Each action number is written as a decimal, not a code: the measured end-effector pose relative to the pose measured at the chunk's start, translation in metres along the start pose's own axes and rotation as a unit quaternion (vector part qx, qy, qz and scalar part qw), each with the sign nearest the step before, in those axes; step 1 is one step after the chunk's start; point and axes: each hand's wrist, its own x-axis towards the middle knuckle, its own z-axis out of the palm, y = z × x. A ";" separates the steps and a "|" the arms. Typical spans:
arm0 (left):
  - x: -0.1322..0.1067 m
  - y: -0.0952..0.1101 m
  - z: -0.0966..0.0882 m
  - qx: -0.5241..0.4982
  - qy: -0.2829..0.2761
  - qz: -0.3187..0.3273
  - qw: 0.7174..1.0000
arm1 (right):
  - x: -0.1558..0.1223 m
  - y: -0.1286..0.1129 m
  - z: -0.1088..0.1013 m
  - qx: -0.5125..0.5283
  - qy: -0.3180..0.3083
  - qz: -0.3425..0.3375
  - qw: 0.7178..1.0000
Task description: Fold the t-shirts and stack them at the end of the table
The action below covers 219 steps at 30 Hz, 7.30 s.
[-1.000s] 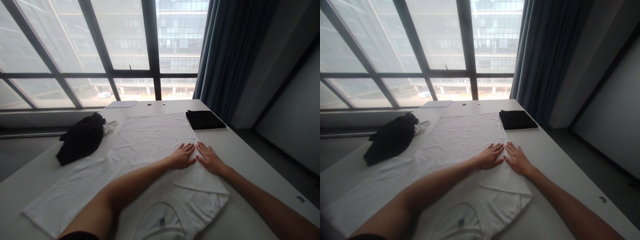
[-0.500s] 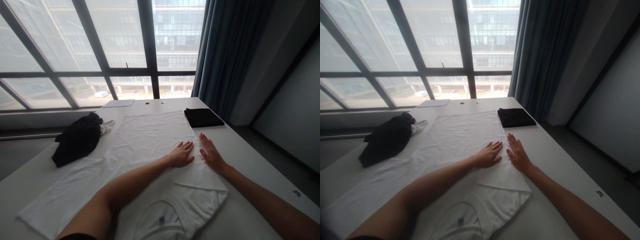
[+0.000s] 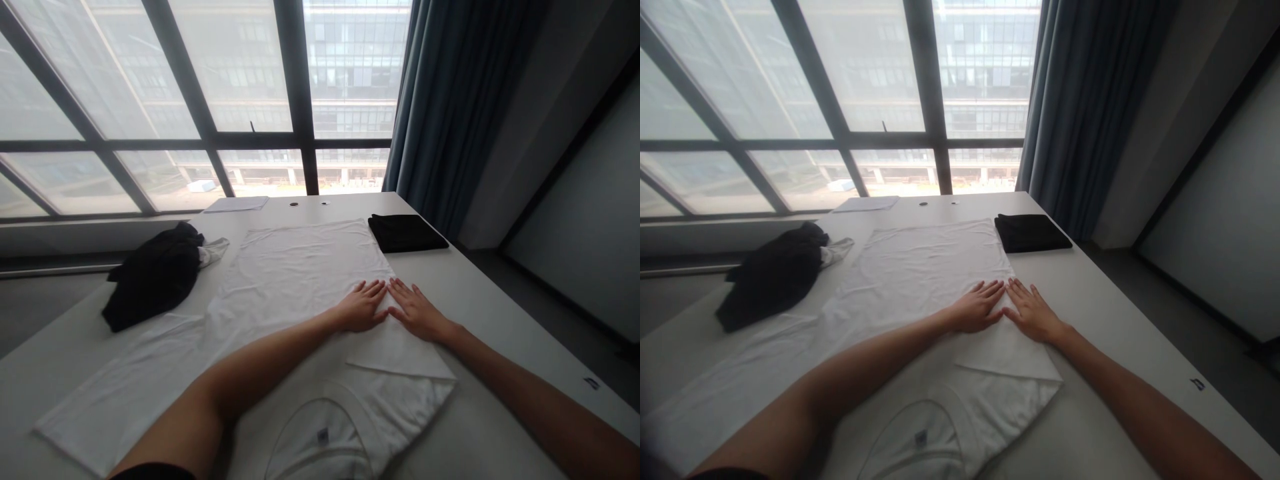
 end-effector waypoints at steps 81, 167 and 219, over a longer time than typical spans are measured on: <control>-0.025 0.085 -0.028 -0.196 -0.129 0.295 0.926 | 0.001 -0.003 -0.011 0.063 0.008 -0.031 0.998; -0.005 0.009 -0.021 -0.045 -0.043 0.022 0.998 | 0.002 0.008 -0.011 0.066 0.043 0.023 0.997; -0.036 0.101 -0.030 -0.218 -0.101 0.292 0.926 | 0.001 0.009 -0.011 0.058 0.041 0.005 0.997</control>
